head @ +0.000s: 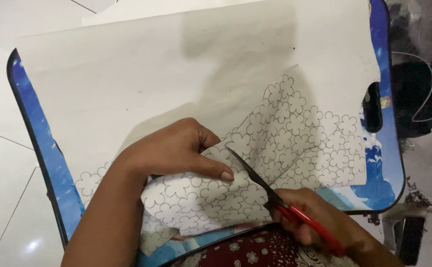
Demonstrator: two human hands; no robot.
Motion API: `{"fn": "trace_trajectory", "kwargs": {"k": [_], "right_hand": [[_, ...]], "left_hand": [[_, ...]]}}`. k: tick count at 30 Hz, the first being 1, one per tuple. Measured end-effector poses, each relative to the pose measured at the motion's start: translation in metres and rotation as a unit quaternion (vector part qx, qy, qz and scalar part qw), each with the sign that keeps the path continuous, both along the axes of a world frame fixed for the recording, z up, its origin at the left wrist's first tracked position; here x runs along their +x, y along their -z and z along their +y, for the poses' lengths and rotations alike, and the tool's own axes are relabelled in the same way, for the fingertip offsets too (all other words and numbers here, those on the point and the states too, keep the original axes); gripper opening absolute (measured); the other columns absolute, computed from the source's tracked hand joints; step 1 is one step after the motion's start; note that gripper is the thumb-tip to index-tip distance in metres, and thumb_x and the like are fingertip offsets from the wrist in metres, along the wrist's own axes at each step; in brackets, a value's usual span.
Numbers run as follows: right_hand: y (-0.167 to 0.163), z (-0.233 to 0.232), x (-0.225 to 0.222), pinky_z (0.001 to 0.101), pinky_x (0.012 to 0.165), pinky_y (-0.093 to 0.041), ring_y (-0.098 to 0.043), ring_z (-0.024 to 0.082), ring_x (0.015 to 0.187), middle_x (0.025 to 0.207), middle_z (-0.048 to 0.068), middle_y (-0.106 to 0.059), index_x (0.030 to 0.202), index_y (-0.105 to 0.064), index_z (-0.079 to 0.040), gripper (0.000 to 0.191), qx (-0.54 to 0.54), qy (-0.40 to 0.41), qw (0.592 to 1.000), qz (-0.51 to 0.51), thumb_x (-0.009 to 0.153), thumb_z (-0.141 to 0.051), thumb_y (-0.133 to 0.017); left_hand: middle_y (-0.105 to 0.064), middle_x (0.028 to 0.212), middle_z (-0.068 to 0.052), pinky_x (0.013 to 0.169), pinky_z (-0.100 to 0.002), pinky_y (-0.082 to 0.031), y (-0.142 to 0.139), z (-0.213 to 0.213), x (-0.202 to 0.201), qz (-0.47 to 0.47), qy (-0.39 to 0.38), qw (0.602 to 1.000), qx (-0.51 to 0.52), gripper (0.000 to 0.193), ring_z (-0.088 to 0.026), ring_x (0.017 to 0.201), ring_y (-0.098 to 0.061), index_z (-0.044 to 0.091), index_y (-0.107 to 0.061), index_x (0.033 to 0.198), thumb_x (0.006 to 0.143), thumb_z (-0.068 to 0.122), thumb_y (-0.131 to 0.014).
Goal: The person sits on the floor with a pattern board on their lap and cuts a large sheet of paper marked with dense flower outlines using red-handled scissors. They follow the drawn outlines, reposition and turn the sheet as they cut, and set cut pieces aside while continuing to cut out more flower shapes.
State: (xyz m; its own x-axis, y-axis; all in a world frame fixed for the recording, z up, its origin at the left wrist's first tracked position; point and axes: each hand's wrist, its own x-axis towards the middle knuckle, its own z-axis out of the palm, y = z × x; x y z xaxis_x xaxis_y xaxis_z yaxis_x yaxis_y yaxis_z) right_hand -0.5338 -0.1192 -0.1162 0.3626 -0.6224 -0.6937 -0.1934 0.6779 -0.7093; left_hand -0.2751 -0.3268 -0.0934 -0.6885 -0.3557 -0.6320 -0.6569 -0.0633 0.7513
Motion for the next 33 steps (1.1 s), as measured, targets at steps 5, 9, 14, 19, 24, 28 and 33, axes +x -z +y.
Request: {"fn": "trace_trajectory", "kwargs": {"k": [5,9,14,19,24,28,33], "right_hand": [[-0.004,0.001,0.001,0.0270,0.046,-0.038,-0.050,0.011,0.052,0.061,-0.004,-0.050,0.083,-0.059,-0.007,0.107,-0.006,0.000,1.000,0.027,0.044,-0.107,-0.051],[-0.004,-0.001,0.002,0.0268,0.047,-0.036,-0.049,0.011,0.054,0.062,-0.004,-0.050,0.086,-0.061,-0.008,0.104,-0.018,-0.007,1.000,0.024,0.048,-0.104,-0.054],[0.003,0.002,-0.002,0.0257,0.047,-0.039,-0.049,0.010,0.055,0.062,-0.004,-0.050,0.082,-0.061,-0.009,0.097,-0.056,-0.040,0.996,0.050,0.055,-0.102,-0.054],[0.007,0.009,-0.005,0.0276,0.049,-0.038,-0.050,0.011,0.057,0.065,-0.003,-0.051,0.081,-0.059,-0.006,0.095,-0.029,0.001,0.999,0.042,0.057,-0.099,-0.059],[-0.012,-0.003,0.008,0.0276,0.049,-0.036,-0.049,0.012,0.058,0.066,-0.003,-0.052,0.085,-0.062,-0.007,0.094,-0.033,0.019,0.999,0.034,0.061,-0.098,-0.057],[-0.040,0.007,0.012,0.0311,0.076,-0.048,-0.062,0.015,0.091,0.098,0.005,-0.062,0.122,-0.059,-0.003,0.105,-0.048,0.074,0.995,0.050,0.070,-0.094,-0.058],[-0.019,0.020,0.000,0.0458,0.085,-0.050,-0.056,0.031,0.102,0.117,0.022,-0.058,0.160,-0.039,-0.005,0.118,-0.008,0.064,0.997,-0.031,0.076,-0.084,-0.066]], "left_hand": [[-0.039,0.043,0.001,0.042,-0.038,-0.020,-0.003,0.000,0.003,-0.011,0.032,0.999,-0.028,0.056,-0.011,0.040,-0.030,0.008,-0.051,0.049,0.070,0.043,-0.090],[-0.045,0.042,0.000,0.042,-0.037,-0.024,-0.009,-0.001,0.006,-0.005,0.031,0.999,-0.027,0.046,-0.010,0.039,-0.036,0.007,-0.063,0.054,0.069,0.042,-0.089],[-0.053,0.044,-0.001,0.043,-0.038,-0.029,-0.010,0.000,0.007,0.005,0.027,0.999,-0.018,0.039,-0.012,0.040,-0.042,0.007,-0.072,0.062,0.069,0.042,-0.087],[-0.057,0.048,0.001,0.045,-0.034,-0.034,-0.007,0.000,0.009,0.021,0.010,0.999,-0.036,0.032,-0.010,0.044,-0.046,0.012,-0.074,0.070,0.073,0.042,-0.085],[-0.054,0.049,0.003,0.046,-0.031,-0.034,-0.004,-0.002,0.016,0.127,-0.043,0.990,-0.029,0.032,-0.007,0.048,-0.042,0.011,-0.074,0.067,0.082,0.039,-0.080],[-0.050,0.048,0.001,0.045,-0.031,-0.033,-0.003,0.002,0.014,0.100,-0.042,0.993,-0.048,0.044,-0.008,0.045,-0.040,0.004,-0.068,0.061,0.082,0.039,-0.082],[-0.057,0.047,0.000,0.042,-0.031,-0.031,-0.006,0.010,0.007,0.112,-0.017,0.993,-0.033,0.034,-0.008,0.041,-0.042,0.008,-0.075,0.066,0.079,0.039,-0.083]]}}
